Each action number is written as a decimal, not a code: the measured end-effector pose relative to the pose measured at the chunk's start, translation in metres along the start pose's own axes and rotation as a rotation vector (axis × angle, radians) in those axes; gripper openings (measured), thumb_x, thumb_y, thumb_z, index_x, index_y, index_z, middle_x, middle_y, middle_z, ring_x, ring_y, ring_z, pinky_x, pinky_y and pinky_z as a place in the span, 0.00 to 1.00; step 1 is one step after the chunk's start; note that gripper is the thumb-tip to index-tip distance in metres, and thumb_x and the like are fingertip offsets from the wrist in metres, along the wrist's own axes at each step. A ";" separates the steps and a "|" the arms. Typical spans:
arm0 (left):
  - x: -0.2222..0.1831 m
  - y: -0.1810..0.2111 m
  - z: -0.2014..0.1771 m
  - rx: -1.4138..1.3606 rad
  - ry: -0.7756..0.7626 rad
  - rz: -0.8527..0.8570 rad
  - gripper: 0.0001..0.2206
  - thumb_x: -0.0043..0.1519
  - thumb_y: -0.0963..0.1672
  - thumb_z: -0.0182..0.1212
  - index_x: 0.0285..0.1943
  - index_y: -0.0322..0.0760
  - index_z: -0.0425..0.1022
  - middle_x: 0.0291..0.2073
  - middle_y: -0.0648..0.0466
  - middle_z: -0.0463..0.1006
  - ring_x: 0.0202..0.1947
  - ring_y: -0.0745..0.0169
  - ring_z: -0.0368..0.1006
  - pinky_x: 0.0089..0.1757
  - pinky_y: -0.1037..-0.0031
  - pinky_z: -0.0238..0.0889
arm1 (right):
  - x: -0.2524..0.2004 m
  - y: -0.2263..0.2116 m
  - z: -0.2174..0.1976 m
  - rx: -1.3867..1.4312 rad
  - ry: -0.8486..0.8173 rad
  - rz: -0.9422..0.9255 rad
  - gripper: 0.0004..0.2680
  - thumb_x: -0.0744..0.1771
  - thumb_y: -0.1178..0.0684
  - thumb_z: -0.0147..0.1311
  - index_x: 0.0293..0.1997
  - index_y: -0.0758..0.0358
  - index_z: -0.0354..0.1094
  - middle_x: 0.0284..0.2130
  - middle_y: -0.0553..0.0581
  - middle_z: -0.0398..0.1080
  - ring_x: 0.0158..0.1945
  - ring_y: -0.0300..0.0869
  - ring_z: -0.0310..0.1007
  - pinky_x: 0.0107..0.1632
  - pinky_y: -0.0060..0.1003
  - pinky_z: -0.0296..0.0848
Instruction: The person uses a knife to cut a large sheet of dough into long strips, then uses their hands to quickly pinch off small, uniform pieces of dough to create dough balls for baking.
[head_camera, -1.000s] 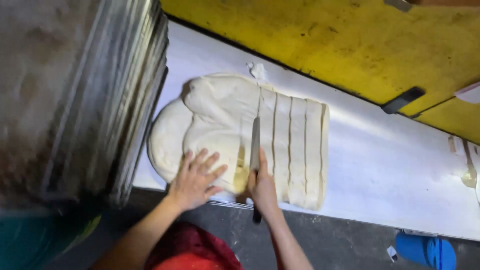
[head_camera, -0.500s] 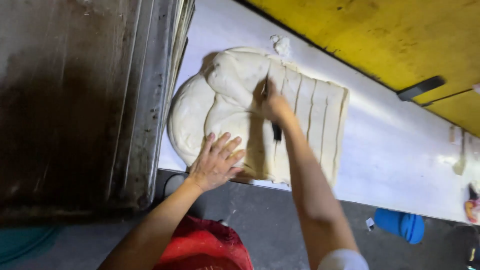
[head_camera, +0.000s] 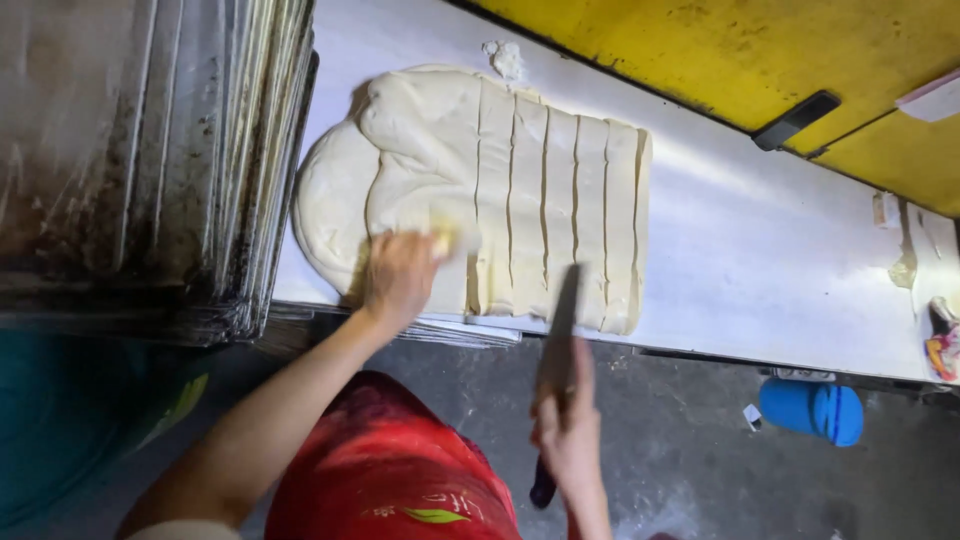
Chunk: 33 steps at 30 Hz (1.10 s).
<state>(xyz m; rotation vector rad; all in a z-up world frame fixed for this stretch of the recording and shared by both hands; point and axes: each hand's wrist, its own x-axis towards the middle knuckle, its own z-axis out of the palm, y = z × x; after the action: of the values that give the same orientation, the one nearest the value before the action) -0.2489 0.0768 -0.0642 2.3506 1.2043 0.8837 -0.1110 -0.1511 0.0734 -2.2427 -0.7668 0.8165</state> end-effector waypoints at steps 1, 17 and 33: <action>-0.016 -0.004 -0.001 0.008 0.003 0.011 0.09 0.70 0.43 0.57 0.55 0.36 0.77 0.35 0.49 0.80 0.38 0.49 0.77 0.50 0.57 0.67 | 0.005 -0.010 0.001 0.012 0.003 -0.005 0.31 0.67 0.60 0.45 0.78 0.34 0.38 0.23 0.59 0.73 0.18 0.44 0.69 0.22 0.38 0.71; -0.016 -0.075 0.008 0.210 0.154 0.264 0.24 0.69 0.59 0.40 0.65 0.53 0.69 0.70 0.43 0.64 0.68 0.30 0.60 0.60 0.36 0.53 | 0.402 -0.152 0.179 -0.564 -0.250 -0.404 0.26 0.67 0.52 0.48 0.77 0.46 0.44 0.47 0.80 0.73 0.51 0.69 0.76 0.55 0.61 0.73; -0.021 -0.075 0.009 -0.100 0.086 0.069 0.18 0.65 0.54 0.58 0.55 0.43 0.71 0.66 0.49 0.68 0.70 0.38 0.58 0.66 0.42 0.42 | 0.102 -0.098 0.093 -0.567 -0.603 0.068 0.28 0.68 0.56 0.38 0.79 0.41 0.31 0.34 0.71 0.76 0.36 0.60 0.81 0.48 0.50 0.80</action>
<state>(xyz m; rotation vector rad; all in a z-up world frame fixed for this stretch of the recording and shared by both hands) -0.2972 0.1026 -0.1206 2.3076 1.0895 1.0530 -0.1410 0.0137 0.0507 -2.5301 -1.3397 1.4952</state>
